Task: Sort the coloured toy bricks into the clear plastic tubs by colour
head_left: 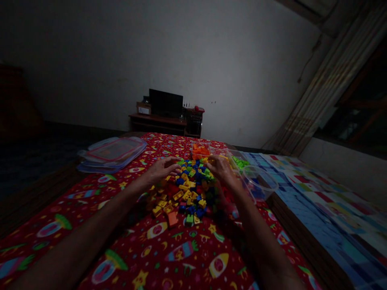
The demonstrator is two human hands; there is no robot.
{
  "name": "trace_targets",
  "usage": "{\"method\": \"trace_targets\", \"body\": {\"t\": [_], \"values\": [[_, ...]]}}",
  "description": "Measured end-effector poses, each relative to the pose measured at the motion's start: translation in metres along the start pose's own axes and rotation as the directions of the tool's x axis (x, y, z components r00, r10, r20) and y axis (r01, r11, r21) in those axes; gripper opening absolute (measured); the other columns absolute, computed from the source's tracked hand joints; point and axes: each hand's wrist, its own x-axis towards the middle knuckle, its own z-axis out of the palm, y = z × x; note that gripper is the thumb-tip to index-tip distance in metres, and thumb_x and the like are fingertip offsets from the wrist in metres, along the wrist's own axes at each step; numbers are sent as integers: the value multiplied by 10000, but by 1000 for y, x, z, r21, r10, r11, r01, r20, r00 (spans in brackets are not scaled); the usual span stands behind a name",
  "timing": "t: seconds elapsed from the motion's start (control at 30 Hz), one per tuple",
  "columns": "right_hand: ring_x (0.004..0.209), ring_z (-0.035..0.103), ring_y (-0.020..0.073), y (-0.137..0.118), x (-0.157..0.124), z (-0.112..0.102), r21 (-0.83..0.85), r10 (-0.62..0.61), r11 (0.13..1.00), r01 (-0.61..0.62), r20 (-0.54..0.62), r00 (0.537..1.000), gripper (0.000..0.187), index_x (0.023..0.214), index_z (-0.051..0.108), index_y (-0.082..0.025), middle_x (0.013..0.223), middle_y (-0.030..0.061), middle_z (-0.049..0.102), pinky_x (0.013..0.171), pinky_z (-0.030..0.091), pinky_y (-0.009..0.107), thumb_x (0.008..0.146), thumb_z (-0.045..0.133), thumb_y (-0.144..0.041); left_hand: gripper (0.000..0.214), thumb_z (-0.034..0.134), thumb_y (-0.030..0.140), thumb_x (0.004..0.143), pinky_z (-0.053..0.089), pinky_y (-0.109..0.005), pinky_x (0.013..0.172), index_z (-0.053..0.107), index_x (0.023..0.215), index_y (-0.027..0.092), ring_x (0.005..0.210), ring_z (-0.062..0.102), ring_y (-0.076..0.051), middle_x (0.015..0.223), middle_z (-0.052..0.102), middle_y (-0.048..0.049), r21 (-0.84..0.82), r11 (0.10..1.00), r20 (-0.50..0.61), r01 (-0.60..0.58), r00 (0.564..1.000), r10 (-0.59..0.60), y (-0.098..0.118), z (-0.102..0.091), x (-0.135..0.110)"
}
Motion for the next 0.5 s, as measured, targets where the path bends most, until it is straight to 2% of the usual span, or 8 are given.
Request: {"method": "trace_targets", "body": {"t": [0.13,0.23,0.3,0.4,0.5], "values": [[847,627,205,44,31,-15,-137,199,971,-198,-5,980,272,965,697,-109,924,129,700,696,414,259,866,516,-287,610,670,628,637,571,-403,756,638,1015,151,828,701,-255,948,718,-87,69,996,-13,-48,999,49,2,-6,0],[916,620,224,63,43,-21,-201,264,945,-258,7,964,283,1039,674,-101,1003,152,694,738,423,269,849,541,-263,547,609,601,688,564,-387,744,668,1002,157,834,696,-255,976,723,-86,191,978,-11,-84,996,88,1,-9,1],[953,611,231,62,43,-22,-205,230,951,-233,-42,972,324,1122,639,-96,1039,162,686,778,427,284,857,541,-256,500,562,566,718,553,-377,764,688,990,167,871,687,-261,980,729,-83,319,940,-20,-117,991,130,-1,-12,2],[923,614,209,41,33,-20,-135,71,987,-82,-82,994,322,1145,629,-107,1013,141,691,793,427,280,887,496,-245,432,502,486,750,528,-371,820,712,976,183,935,670,-271,998,736,-80,507,852,-45,-133,983,179,-5,-16,3],[766,600,157,7,16,-14,-36,-88,995,89,36,995,251,979,687,-140,882,85,698,682,408,234,891,465,-219,385,493,410,743,507,-371,863,726,961,195,942,666,-271,1027,736,-75,606,787,-45,-117,983,180,-9,-17,4]]}}
